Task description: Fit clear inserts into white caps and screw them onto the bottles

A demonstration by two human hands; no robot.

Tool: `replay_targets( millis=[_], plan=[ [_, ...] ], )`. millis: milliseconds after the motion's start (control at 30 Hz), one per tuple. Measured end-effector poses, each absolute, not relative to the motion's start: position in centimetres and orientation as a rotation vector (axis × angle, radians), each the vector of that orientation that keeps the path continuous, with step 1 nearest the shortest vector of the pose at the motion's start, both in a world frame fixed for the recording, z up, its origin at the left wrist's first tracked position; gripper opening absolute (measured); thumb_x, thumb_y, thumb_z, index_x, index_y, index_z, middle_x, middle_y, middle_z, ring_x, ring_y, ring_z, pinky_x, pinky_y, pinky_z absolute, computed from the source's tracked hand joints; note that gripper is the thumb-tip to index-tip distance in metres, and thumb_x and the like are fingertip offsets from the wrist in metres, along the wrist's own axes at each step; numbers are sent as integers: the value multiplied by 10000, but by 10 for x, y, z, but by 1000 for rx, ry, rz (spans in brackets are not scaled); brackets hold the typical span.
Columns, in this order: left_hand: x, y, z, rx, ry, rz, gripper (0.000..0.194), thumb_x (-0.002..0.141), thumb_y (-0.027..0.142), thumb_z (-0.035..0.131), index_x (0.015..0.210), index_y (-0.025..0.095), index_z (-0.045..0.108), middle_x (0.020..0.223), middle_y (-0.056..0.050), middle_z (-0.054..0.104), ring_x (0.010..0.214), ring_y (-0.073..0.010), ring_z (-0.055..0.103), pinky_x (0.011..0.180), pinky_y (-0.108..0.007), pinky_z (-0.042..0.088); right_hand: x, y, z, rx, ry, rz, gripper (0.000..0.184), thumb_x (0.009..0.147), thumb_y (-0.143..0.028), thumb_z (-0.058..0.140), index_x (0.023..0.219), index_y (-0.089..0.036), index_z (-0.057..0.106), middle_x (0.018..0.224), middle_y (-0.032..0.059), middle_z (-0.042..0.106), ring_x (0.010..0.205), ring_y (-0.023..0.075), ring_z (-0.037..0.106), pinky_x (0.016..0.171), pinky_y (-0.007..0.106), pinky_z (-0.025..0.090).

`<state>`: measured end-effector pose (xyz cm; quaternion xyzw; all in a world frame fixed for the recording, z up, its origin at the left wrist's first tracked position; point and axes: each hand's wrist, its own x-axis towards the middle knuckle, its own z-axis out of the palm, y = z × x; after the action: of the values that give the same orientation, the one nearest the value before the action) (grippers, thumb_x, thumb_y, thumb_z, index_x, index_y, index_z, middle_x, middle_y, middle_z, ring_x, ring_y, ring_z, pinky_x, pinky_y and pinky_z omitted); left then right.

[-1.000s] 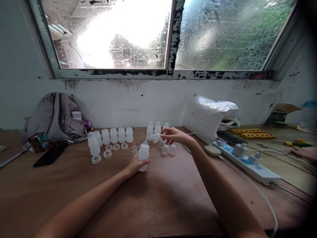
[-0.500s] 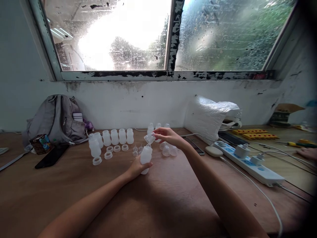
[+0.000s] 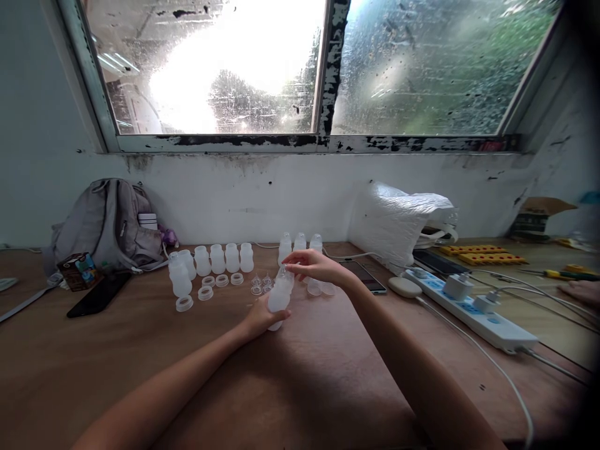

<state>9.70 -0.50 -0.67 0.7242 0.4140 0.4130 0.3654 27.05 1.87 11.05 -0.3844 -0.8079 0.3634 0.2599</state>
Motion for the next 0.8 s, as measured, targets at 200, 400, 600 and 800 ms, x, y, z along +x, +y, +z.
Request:
replay_targets(
  millis=[200,400,600,800],
  plan=[
    [97,-3,-9,1765,1003,1073,360,589,356,632,847,128,531,737,-20,540,652,-132,464,591,-237,361,271,21,108,-1010,-2157,1054,303,727,-367,528,926,-144,577,877,65,586,720,125,554,586,227,504],
    [97,-4,-9,1767,1009,1052,324,593,335,637,817,126,529,707,-19,529,617,-118,452,554,-220,355,270,22,105,-1017,-2118,1126,315,704,-372,559,895,-124,584,825,64,601,727,134,562,608,240,505],
    [97,-6,-8,1751,1019,1077,294,587,326,640,774,126,531,673,-8,510,578,-98,431,518,-201,340,270,21,104,-1008,-2077,1225,309,685,-371,582,859,-116,574,822,62,592,738,133,566,643,250,508],
    [93,-11,-11,1818,1101,1136,283,591,346,628,732,120,534,633,-2,489,551,-91,415,489,-194,325,264,22,100,-974,-2088,1236,317,660,-378,601,818,-106,557,791,52,579,702,129,572,639,270,517]
  ],
)
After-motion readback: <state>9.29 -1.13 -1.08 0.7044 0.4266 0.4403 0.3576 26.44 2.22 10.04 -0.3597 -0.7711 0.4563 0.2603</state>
